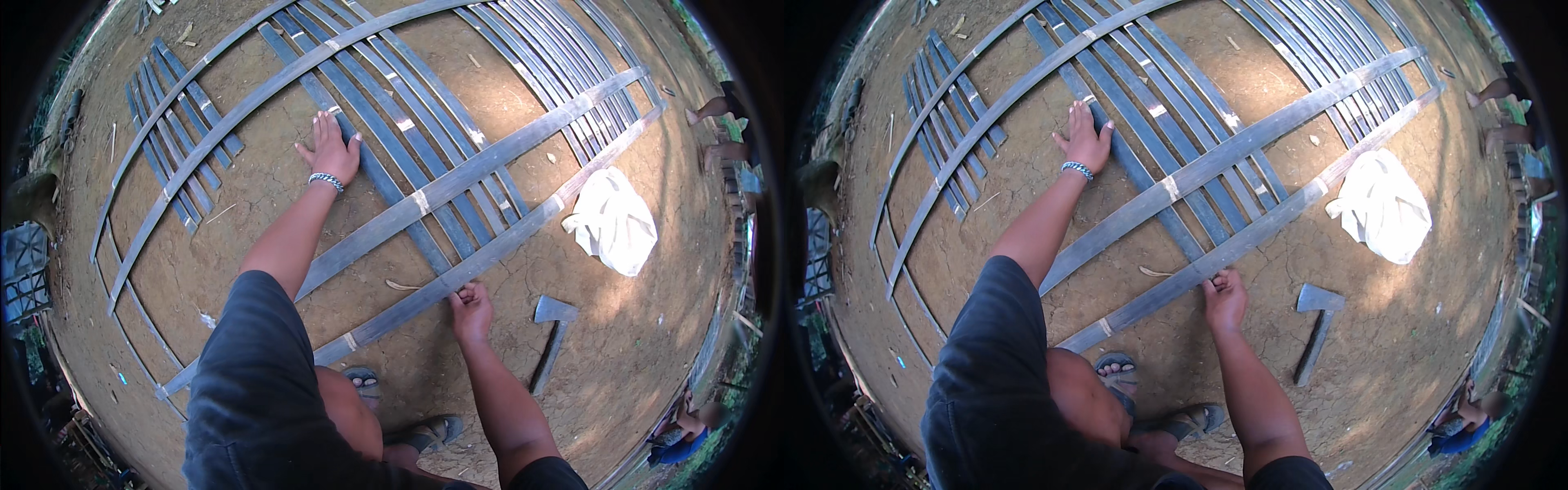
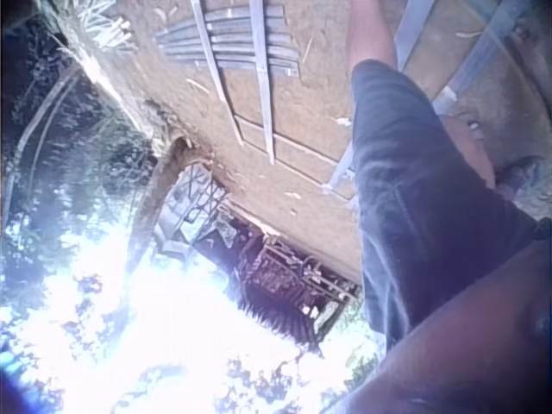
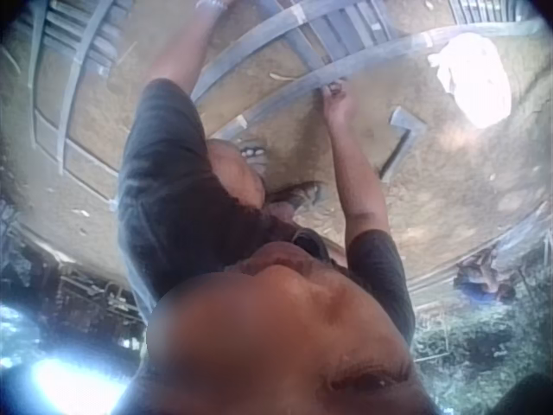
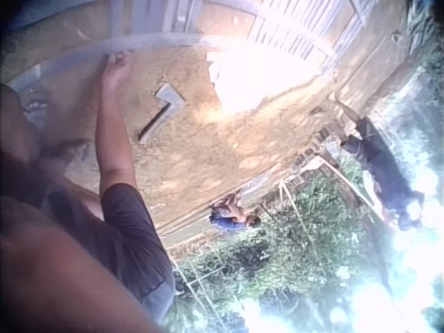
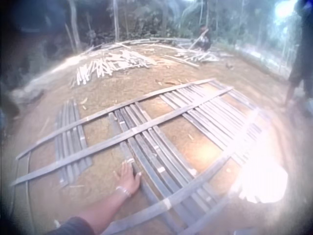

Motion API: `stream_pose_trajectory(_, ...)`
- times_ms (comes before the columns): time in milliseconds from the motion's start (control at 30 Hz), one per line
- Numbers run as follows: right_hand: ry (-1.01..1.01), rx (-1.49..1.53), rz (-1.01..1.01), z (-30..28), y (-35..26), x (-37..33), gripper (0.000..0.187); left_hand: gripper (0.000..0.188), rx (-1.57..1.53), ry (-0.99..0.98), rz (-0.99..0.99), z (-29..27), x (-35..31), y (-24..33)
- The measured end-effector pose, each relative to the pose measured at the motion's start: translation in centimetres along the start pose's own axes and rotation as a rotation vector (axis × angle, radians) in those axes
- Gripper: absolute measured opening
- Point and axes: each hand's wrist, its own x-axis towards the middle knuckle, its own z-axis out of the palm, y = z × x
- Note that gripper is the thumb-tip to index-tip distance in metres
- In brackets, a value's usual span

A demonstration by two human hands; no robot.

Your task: The person assembles a bamboo structure on the ground by inserting wooden pins into pre-drilled holes in bamboo slats and hammering them flush using the head of an axe.

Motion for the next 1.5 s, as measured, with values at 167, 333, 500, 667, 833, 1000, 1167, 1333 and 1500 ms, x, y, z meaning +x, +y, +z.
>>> stream_pose_trajectory(167,0.062,0.001,-0.002,0.2,-0.8,-0.7,0.029,0.082,0.028,-0.002,-0.017,-0.1,-0.5,1.1)
stream_pose_trajectory(333,0.118,-0.058,-0.015,0.6,-0.8,-1.0,0.029,0.076,0.102,0.012,-0.024,0.1,-0.4,0.9)
stream_pose_trajectory(500,0.165,-0.098,-0.113,0.7,1.9,-0.4,0.031,0.071,0.091,0.074,-0.004,1.4,0.1,0.7)
stream_pose_trajectory(667,0.167,-0.116,-0.097,0.7,2.4,-0.3,0.034,0.07,0.101,0.112,0.003,1.9,0.2,0.9)
stream_pose_trajectory(833,0.153,-0.194,-0.153,0.8,1.6,-0.6,0.031,0.07,0.077,0.151,0.009,2.3,0.5,0.6)
stream_pose_trajectory(1000,0.172,-0.255,-0.181,0.3,0.4,-0.8,0.034,0.07,0.045,0.171,0.007,2.5,0.4,1.1)
stream_pose_trajectory(1167,0.161,-0.21,-0.083,0.5,0.1,-0.8,0.032,0.07,0.035,0.158,0.006,2.2,0.4,0.9)
stream_pose_trajectory(1333,0.141,-0.207,-0.075,0.6,-0.3,-0.7,0.033,0.076,0.019,0.13,-0.011,1.1,0.2,0.4)
stream_pose_trajectory(1500,0.123,-0.251,-0.037,0.5,0.3,-0.5,0.037,0.085,-0.047,0.077,0.061,-1.0,-3.8,-0.6)
